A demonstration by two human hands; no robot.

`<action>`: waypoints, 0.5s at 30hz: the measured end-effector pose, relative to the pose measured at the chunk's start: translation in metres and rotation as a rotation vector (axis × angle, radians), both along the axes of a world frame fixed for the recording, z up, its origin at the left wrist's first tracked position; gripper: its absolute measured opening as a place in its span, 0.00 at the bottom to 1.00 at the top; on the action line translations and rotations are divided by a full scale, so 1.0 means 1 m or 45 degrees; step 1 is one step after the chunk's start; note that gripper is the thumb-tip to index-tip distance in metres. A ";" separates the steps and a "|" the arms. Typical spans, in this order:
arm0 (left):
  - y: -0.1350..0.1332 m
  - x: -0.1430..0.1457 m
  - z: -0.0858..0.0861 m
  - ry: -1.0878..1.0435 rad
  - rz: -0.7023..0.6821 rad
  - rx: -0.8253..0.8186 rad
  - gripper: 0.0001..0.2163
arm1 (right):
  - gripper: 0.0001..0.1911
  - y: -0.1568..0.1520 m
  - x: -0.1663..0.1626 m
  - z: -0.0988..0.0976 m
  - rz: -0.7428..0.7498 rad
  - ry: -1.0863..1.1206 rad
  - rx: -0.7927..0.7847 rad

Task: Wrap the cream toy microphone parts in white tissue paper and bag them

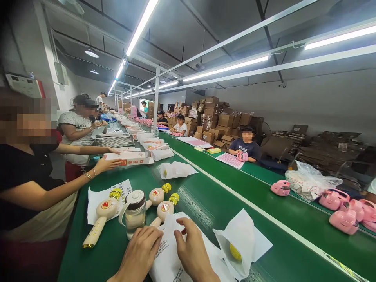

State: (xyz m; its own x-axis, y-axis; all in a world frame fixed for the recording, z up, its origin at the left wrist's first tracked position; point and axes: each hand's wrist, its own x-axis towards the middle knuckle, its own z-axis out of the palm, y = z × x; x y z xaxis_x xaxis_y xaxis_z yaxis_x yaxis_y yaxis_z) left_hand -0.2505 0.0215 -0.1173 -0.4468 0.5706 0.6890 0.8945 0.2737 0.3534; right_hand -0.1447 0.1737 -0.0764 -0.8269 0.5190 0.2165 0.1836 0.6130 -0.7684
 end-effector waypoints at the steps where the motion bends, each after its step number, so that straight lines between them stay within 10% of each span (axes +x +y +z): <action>1: 0.000 -0.001 -0.002 -0.010 0.007 0.010 0.12 | 0.21 0.001 -0.007 0.000 0.017 -0.006 0.030; 15: 0.003 0.010 -0.025 0.310 -0.109 0.274 0.10 | 0.08 0.023 -0.001 0.006 -0.071 -0.002 0.166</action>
